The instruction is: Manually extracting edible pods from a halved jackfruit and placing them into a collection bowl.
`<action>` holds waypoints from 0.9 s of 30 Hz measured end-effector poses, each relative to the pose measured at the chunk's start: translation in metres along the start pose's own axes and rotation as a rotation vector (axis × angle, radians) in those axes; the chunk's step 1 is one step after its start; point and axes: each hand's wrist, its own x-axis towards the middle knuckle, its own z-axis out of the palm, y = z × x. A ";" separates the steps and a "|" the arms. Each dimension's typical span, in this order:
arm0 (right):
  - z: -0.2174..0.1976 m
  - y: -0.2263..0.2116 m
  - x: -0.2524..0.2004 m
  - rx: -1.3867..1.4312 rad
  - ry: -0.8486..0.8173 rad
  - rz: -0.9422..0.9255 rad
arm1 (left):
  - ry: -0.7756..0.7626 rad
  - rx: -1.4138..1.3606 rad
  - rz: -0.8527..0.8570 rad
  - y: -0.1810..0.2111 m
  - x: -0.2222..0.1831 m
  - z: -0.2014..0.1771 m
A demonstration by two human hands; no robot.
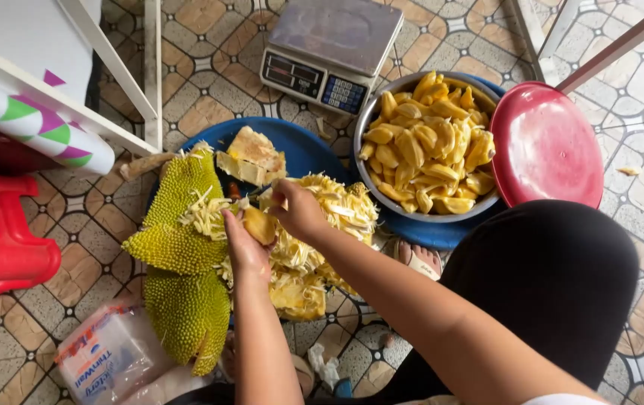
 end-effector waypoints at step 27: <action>-0.230 0.262 0.134 -0.843 -0.117 0.101 | 0.308 0.617 0.454 -0.022 0.059 -0.015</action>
